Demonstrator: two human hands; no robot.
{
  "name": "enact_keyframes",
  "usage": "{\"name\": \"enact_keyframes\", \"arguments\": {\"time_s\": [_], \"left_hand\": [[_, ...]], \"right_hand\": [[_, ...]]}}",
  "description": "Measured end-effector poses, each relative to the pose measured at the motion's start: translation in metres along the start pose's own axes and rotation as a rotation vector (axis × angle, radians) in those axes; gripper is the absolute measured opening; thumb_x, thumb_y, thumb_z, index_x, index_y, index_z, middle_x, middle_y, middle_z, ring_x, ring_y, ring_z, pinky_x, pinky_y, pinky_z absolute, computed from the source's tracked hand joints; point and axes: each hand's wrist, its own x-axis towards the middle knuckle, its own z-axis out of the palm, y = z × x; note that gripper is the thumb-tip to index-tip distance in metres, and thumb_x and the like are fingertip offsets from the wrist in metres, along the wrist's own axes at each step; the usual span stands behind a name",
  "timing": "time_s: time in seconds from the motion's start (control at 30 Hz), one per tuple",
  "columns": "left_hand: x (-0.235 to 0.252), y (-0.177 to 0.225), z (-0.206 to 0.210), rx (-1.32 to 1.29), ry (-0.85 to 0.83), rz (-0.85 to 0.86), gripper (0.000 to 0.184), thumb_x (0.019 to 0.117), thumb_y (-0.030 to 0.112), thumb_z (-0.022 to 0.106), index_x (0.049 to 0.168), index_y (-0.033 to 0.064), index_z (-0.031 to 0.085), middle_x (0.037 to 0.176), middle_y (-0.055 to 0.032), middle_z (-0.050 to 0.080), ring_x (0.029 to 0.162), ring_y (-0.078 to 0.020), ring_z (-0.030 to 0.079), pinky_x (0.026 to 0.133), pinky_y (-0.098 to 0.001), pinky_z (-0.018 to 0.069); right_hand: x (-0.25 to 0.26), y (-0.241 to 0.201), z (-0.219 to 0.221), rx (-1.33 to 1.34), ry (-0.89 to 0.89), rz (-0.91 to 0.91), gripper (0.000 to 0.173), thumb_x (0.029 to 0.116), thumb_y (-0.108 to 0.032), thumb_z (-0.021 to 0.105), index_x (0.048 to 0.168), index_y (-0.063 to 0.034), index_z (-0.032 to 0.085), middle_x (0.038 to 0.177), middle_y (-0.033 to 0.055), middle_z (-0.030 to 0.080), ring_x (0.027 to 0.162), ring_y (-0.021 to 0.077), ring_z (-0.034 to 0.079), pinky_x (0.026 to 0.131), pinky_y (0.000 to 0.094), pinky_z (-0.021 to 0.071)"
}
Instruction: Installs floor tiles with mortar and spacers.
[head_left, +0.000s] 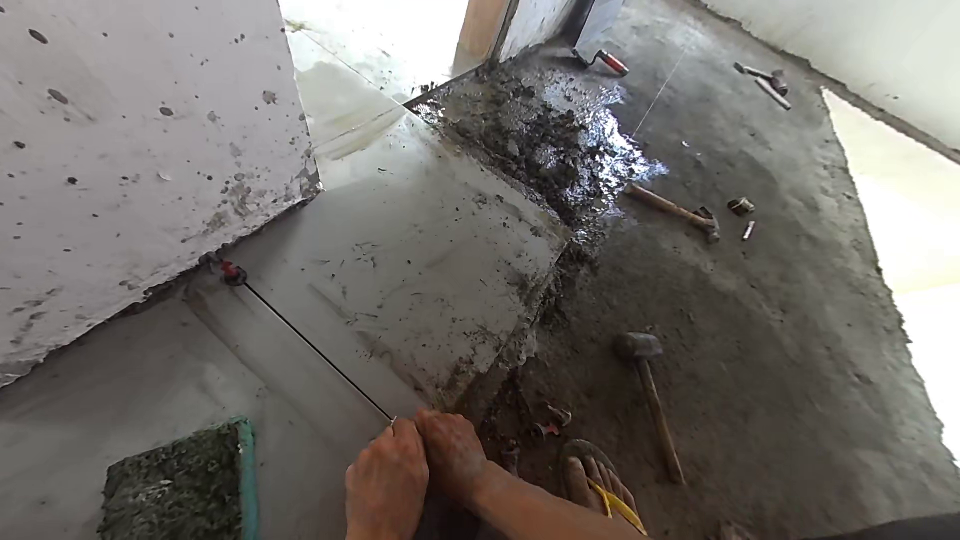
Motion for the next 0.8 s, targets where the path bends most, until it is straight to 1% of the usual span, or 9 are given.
{"name": "enact_keyframes", "arguments": {"time_s": [0.1, 0.2, 0.23, 0.33, 0.4, 0.47, 0.57, 0.73, 0.8], "left_hand": [[0.003, -0.002, -0.009, -0.005, -0.12, -0.01, 0.031, 0.1018, 0.023, 0.048, 0.087, 0.0068, 0.07, 0.076, -0.0119, 0.07, 0.07, -0.0301, 0.073, 0.054, -0.0461, 0.0564], [0.008, -0.009, -0.023, -0.027, -0.321, -0.042, 0.043, 0.1068, 0.037, 0.041, 0.097, 0.0064, 0.071, 0.088, -0.0148, 0.073, 0.084, -0.034, 0.074, 0.065, -0.0516, 0.0579], [0.008, -0.012, -0.026, -0.034, -0.365, -0.045, 0.046, 0.1054, 0.041, 0.042, 0.098, 0.0069, 0.071, 0.09, -0.0145, 0.073, 0.086, -0.0342, 0.074, 0.066, -0.0525, 0.058], [0.009, -0.023, -0.036, -0.058, -0.607, -0.124, 0.045, 0.1006, 0.047, 0.049, 0.111, 0.0086, 0.07, 0.108, -0.0144, 0.073, 0.102, -0.0351, 0.071, 0.08, -0.0563, 0.0565], [0.005, -0.029, -0.036, -0.098, -0.659, -0.191, 0.044, 0.098, 0.048, 0.053, 0.11, 0.0091, 0.072, 0.108, -0.0143, 0.073, 0.104, -0.0353, 0.071, 0.082, -0.0578, 0.0553], [-0.002, -0.033, -0.032, -0.14, -0.627, -0.225, 0.046, 0.0965, 0.05, 0.055, 0.104, 0.0085, 0.073, 0.1, -0.014, 0.074, 0.098, -0.035, 0.072, 0.078, -0.0585, 0.0554], [-0.01, -0.029, -0.028, -0.156, -0.521, -0.197, 0.052, 0.0978, 0.055, 0.054, 0.099, 0.0076, 0.074, 0.093, -0.0134, 0.074, 0.09, -0.0348, 0.073, 0.073, -0.0578, 0.0565], [-0.012, -0.013, -0.001, -0.028, -0.046, 0.013, 0.04, 0.1001, 0.043, 0.057, 0.097, 0.0072, 0.075, 0.075, -0.0098, 0.071, 0.065, -0.0287, 0.073, 0.051, -0.0464, 0.0568], [-0.009, -0.011, 0.01, 0.024, 0.059, 0.052, 0.036, 0.101, 0.037, 0.056, 0.091, 0.0074, 0.074, 0.069, -0.0079, 0.068, 0.059, -0.0262, 0.07, 0.046, -0.0422, 0.0543]], "right_hand": [[0.001, 0.002, -0.004, 0.079, -0.023, -0.002, 0.026, 0.0999, -0.025, 0.057, 0.11, -0.0025, 0.063, 0.105, 0.0187, 0.07, 0.103, 0.0368, 0.07, 0.084, 0.0561, 0.0555], [0.017, 0.028, -0.016, 0.093, -0.086, -0.241, 0.03, 0.1016, -0.03, 0.058, 0.104, -0.0024, 0.067, 0.1, 0.0176, 0.071, 0.099, 0.0347, 0.07, 0.086, 0.0567, 0.055], [0.023, 0.037, -0.021, 0.047, -0.108, -0.338, 0.028, 0.1014, -0.03, 0.059, 0.107, -0.0053, 0.07, 0.103, 0.0158, 0.072, 0.101, 0.0335, 0.07, 0.088, 0.0574, 0.0554], [0.041, 0.047, -0.047, -0.077, -0.189, -0.513, 0.03, 0.1043, -0.024, 0.057, 0.131, -0.0186, 0.069, 0.122, 0.0131, 0.07, 0.114, 0.0326, 0.067, 0.094, 0.0588, 0.054], [0.051, 0.042, -0.06, -0.14, -0.249, -0.57, 0.037, 0.1041, -0.019, 0.057, 0.14, -0.0247, 0.065, 0.126, 0.0131, 0.067, 0.114, 0.0331, 0.066, 0.093, 0.0578, 0.0542], [0.06, 0.034, -0.065, -0.206, -0.287, -0.655, 0.036, 0.1039, -0.019, 0.058, 0.138, -0.0261, 0.066, 0.125, 0.0116, 0.067, 0.112, 0.0322, 0.066, 0.09, 0.0571, 0.0553], [0.071, 0.025, -0.068, -0.29, -0.366, -0.756, 0.026, 0.1047, -0.024, 0.06, 0.127, -0.022, 0.072, 0.121, 0.0105, 0.068, 0.107, 0.0317, 0.067, 0.086, 0.0578, 0.0556], [0.081, 0.016, -0.074, -0.435, -0.439, -0.869, 0.024, 0.1, -0.024, 0.068, 0.123, -0.0185, 0.074, 0.116, 0.0099, 0.07, 0.1, 0.0321, 0.069, 0.08, 0.058, 0.0551], [0.085, 0.016, -0.075, -0.453, -0.453, -0.919, 0.021, 0.0995, -0.023, 0.069, 0.118, -0.0163, 0.075, 0.112, 0.0096, 0.07, 0.097, 0.0308, 0.069, 0.079, 0.0564, 0.055]]}}
